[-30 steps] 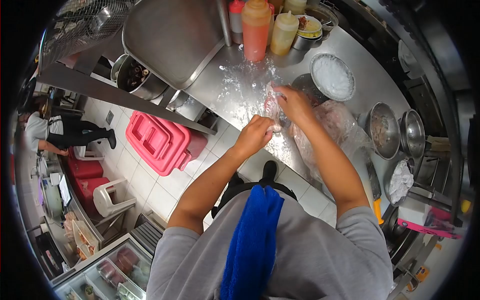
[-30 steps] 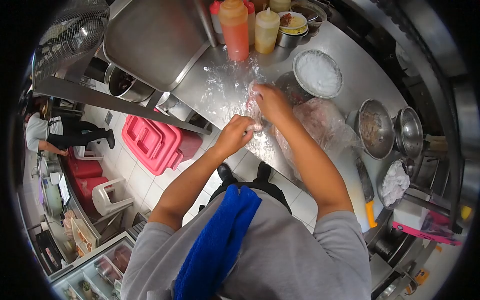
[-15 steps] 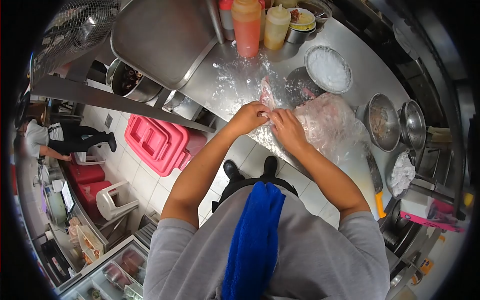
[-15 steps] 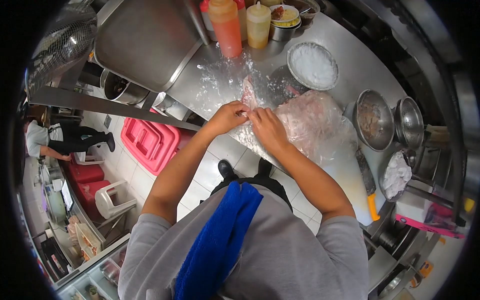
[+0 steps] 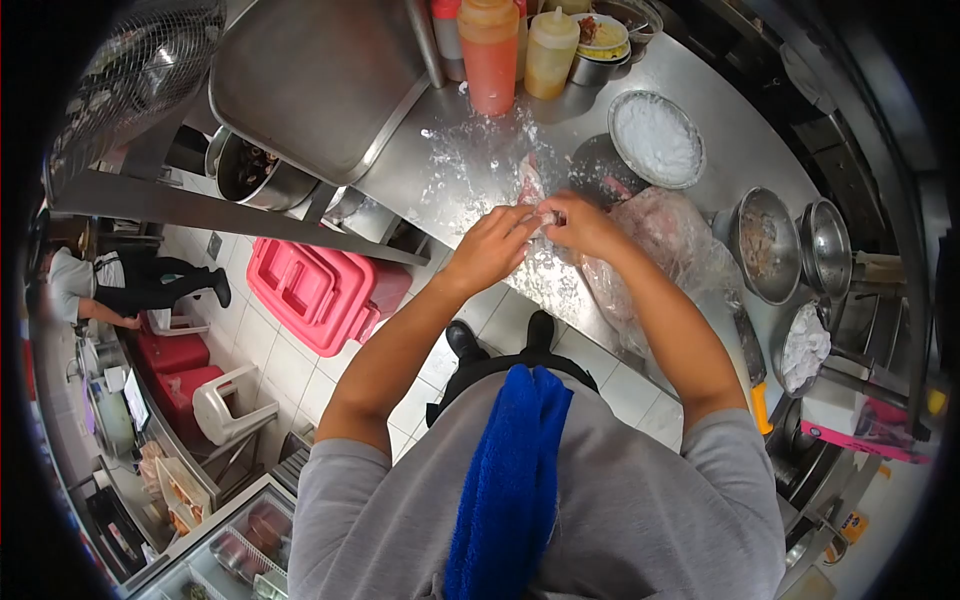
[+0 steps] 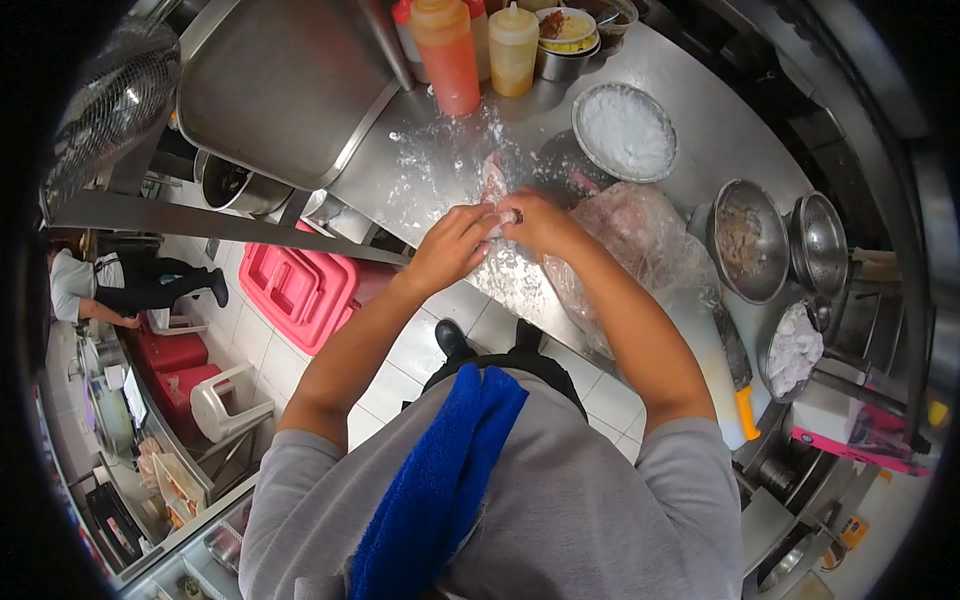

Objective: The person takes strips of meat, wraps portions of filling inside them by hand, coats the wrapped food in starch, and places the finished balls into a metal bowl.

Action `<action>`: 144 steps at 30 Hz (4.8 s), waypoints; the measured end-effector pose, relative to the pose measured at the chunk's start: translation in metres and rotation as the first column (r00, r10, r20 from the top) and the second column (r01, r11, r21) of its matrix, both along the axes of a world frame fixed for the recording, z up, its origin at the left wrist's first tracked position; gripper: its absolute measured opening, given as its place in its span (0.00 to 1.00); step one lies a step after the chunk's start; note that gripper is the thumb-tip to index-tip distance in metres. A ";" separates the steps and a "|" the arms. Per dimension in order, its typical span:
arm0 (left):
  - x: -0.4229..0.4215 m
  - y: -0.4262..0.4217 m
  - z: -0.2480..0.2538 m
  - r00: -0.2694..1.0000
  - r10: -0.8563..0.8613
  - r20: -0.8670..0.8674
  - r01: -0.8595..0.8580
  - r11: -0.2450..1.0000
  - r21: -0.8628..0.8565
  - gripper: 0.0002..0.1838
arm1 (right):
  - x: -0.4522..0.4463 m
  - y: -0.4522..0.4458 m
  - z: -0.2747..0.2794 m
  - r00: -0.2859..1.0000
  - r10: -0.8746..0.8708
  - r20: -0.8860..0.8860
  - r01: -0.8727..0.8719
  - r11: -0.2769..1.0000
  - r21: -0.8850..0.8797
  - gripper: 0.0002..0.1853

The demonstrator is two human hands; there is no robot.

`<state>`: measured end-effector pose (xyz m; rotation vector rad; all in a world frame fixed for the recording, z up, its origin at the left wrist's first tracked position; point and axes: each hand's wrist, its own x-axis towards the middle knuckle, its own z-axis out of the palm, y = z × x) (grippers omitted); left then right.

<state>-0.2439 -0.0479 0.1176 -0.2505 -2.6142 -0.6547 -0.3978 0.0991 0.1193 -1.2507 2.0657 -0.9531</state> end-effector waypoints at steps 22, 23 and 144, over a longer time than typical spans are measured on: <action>-0.022 -0.008 -0.015 0.979 0.027 0.202 -0.106 0.913 0.394 0.20 | 0.026 0.008 0.000 0.840 -0.032 -0.542 -0.053 0.989 -0.141 0.21; -0.022 -0.008 -0.016 0.975 0.011 0.221 -0.102 0.909 0.403 0.21 | 0.027 0.009 0.002 0.840 -0.032 -0.542 -0.053 0.989 -0.141 0.21; 0.034 -0.013 0.020 0.966 0.164 0.201 -0.017 -0.732 0.681 0.37 | 0.126 -0.037 0.050 0.818 -0.054 -0.573 -0.126 0.954 -0.271 0.22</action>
